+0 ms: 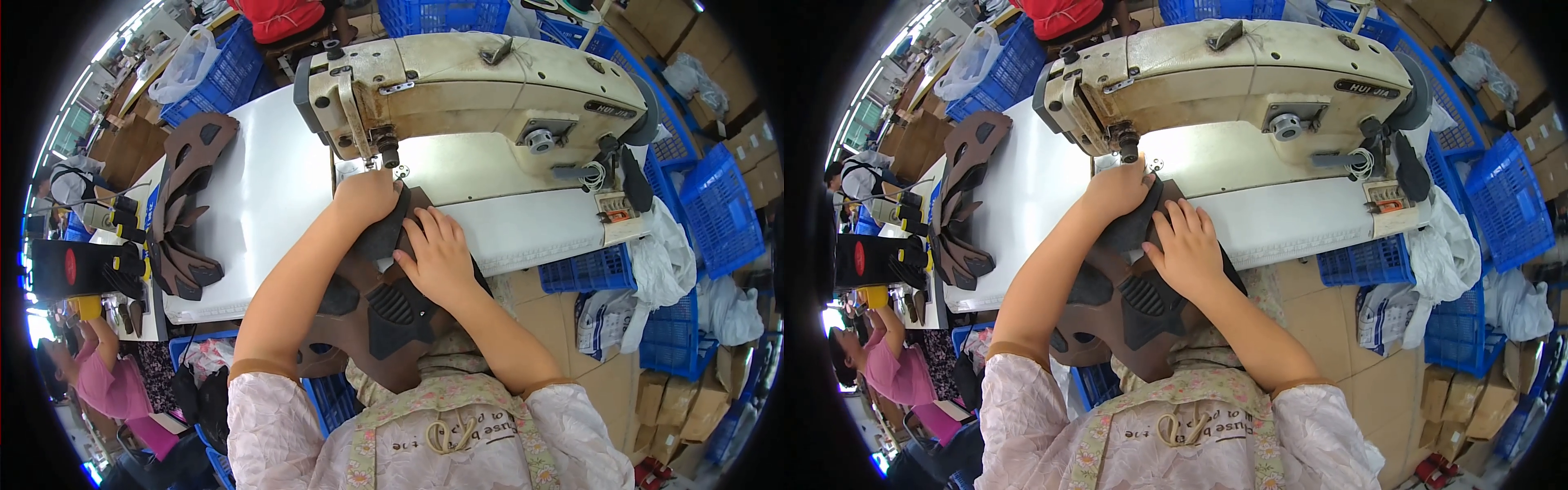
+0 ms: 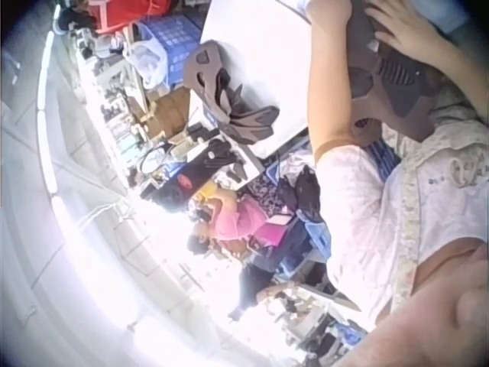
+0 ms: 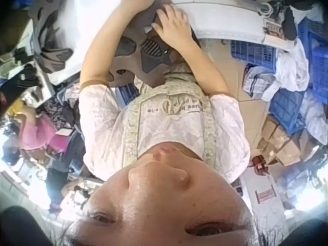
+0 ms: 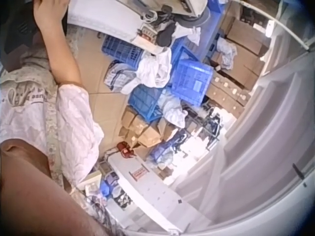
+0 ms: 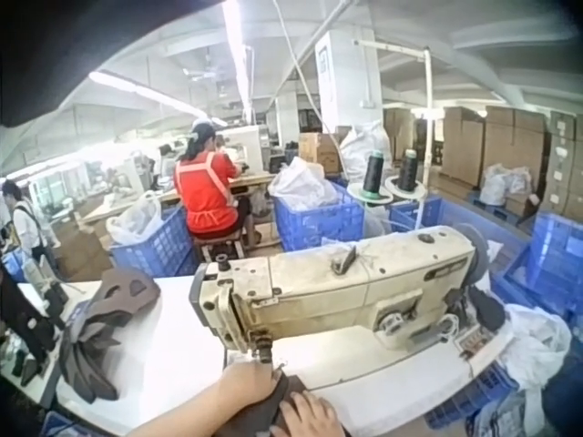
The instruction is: Operating an industrial sewing machine to stitch together brown and black shoe upper components.
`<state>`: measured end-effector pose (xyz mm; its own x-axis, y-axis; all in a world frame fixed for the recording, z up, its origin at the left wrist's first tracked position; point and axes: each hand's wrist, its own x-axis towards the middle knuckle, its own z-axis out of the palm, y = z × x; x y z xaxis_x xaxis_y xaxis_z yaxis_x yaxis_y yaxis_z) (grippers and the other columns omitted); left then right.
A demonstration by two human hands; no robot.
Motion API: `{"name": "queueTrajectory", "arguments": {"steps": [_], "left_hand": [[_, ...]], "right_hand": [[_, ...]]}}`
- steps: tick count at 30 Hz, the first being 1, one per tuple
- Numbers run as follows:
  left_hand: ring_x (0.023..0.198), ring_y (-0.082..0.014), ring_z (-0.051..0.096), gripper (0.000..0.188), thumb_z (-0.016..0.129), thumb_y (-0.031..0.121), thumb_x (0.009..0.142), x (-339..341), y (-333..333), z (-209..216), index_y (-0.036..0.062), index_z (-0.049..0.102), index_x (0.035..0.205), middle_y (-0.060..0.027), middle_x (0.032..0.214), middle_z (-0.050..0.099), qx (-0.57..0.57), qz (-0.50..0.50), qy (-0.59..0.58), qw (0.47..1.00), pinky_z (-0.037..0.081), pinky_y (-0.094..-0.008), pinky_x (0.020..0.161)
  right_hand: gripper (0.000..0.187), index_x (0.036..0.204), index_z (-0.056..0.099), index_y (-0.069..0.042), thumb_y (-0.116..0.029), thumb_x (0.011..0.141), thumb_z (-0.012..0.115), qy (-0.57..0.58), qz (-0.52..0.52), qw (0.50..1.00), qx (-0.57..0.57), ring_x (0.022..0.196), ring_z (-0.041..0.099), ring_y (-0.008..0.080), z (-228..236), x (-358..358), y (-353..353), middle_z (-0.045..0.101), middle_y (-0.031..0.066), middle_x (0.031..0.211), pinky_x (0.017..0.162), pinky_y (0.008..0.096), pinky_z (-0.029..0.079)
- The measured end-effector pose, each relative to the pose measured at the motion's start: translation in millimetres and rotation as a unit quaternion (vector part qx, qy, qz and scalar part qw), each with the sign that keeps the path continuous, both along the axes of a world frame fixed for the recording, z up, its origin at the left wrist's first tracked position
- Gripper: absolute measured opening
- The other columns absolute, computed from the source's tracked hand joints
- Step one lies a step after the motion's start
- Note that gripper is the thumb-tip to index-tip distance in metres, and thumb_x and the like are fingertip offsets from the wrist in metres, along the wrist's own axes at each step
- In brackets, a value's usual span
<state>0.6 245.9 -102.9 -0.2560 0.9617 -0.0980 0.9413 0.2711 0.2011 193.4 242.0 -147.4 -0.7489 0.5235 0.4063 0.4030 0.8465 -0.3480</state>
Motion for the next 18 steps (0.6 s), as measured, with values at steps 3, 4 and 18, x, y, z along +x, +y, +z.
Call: {"name": "queueTrajectory", "arguments": {"steps": [3, 4, 18], "left_hand": [[0.088, -0.0389, 0.069, 0.04, 0.053, 0.032, 0.095, -0.2, -9.7, 3.5, -0.0015, 0.057, 0.116, -0.0215, 0.091, 0.07, -0.029, 0.0, -0.005, 1.0, 0.053, -0.0479, 0.077], [0.088, -0.04, 0.068, 0.042, 0.052, 0.031, 0.096, -0.7, -15.9, 4.4, 0.0033, 0.053, 0.127, -0.0234, 0.091, 0.069, -0.034, -0.003, -0.014, 0.999, 0.052, -0.0505, 0.077], [0.096, -0.0344, 0.068, 0.035, 0.056, 0.03, 0.094, -69.9, -49.5, 34.0, 0.0045, 0.069, 0.115, -0.0186, 0.107, 0.071, 0.022, 0.104, -0.172, 0.979, 0.051, -0.0412, 0.087]], "right_hand": [[0.052, 0.124, 0.059, -0.003, -0.037, 0.086, 0.067, 0.003, 0.003, 1.0, -0.002, 0.129, 0.045, 0.0348, 0.5, 0.9, 0.5, 0.053, 0.0179, 0.132, 0.108, 0.0512, 0.035], [0.052, 0.124, 0.059, -0.003, -0.037, 0.086, 0.067, 0.004, 0.002, 1.0, -0.002, 0.129, 0.045, 0.0349, 0.8, 1.4, 1.4, 0.054, 0.0179, 0.132, 0.108, 0.0514, 0.035], [0.053, 0.126, 0.058, -0.003, -0.036, 0.086, 0.067, 0.026, 0.019, 0.999, -0.011, 0.129, 0.047, 0.0356, -0.8, -18.4, 8.2, 0.055, 0.0186, 0.132, 0.112, 0.0517, 0.032]]}}
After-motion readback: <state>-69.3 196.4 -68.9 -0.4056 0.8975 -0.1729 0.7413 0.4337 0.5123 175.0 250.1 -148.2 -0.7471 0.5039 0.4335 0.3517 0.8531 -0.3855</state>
